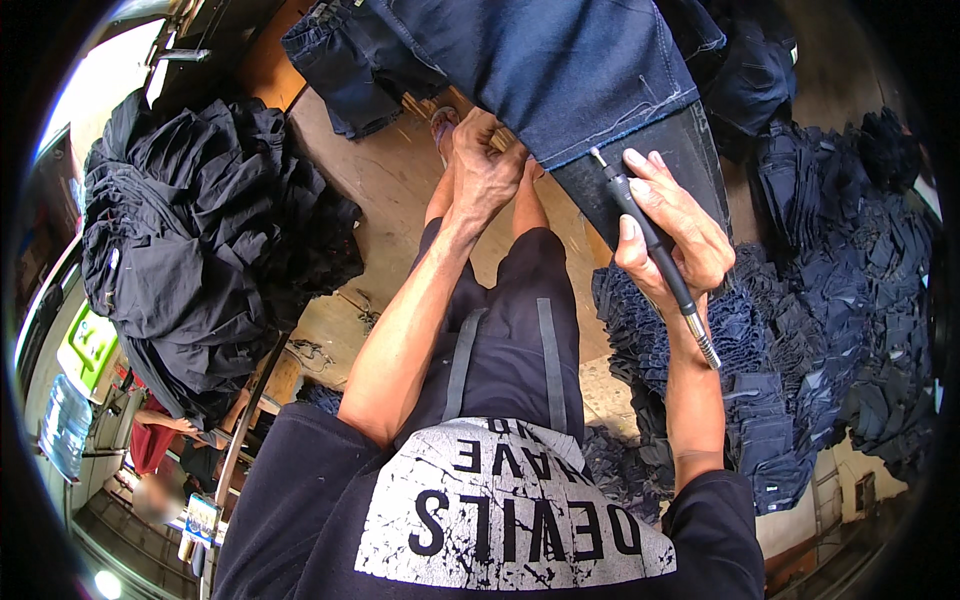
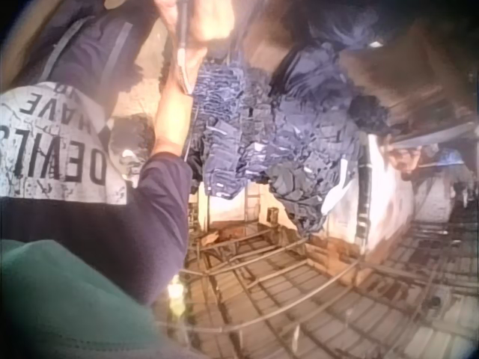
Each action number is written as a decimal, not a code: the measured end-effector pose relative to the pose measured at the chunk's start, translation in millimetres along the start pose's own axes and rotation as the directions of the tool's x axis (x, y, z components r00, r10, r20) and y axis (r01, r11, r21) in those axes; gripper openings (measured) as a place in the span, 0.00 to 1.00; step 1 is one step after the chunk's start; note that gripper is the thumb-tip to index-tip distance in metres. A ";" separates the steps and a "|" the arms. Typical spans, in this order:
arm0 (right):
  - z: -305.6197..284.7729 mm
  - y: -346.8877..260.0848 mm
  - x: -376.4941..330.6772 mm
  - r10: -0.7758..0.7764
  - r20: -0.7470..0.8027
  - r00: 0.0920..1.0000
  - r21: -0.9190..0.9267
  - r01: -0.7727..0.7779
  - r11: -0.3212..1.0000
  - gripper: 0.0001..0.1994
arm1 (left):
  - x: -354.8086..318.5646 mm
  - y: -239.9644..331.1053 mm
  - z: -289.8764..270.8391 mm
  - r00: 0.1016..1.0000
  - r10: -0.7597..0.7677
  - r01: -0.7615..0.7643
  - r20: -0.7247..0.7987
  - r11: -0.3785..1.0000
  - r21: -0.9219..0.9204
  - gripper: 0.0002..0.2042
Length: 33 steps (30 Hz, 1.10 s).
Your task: The person uses a handheld electric thread trimmer to remove loose threads from the seams and edges of denim shorts. They handle multiple pairs of shorts one at a time, trimming along the waistband, pockets, and hems, then placing each finished item aside.
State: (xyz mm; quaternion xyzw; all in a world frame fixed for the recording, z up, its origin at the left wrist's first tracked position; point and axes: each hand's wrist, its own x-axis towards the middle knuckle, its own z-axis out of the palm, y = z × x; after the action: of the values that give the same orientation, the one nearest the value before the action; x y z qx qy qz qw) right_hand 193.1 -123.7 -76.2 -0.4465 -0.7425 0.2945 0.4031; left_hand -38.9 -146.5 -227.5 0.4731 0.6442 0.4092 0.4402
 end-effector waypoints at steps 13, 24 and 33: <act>-3.9 1.6 -6.6 -0.097 0.053 0.994 0.116 0.091 0.989 0.15 | -1.5 20.1 -10.7 0.982 -0.186 0.186 0.030 0.982 0.018 0.08; -12.3 -21.6 44.8 0.310 -0.616 0.724 0.046 -0.361 0.932 0.14 | 191.7 188.6 -139.7 0.903 0.430 -0.283 0.009 0.578 0.766 0.57; 69.5 49.8 60.5 0.295 -0.568 0.768 -0.151 -0.450 0.880 0.15 | 274.9 160.3 -99.8 0.787 0.352 -0.569 0.507 0.096 0.817 0.38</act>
State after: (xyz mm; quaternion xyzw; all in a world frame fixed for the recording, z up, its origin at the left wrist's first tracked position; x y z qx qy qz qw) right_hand 137.7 -53.3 -130.5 -0.7015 -0.5313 0.1274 0.4576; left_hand -139.6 143.9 -98.0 0.8484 0.5284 0.0122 -0.0274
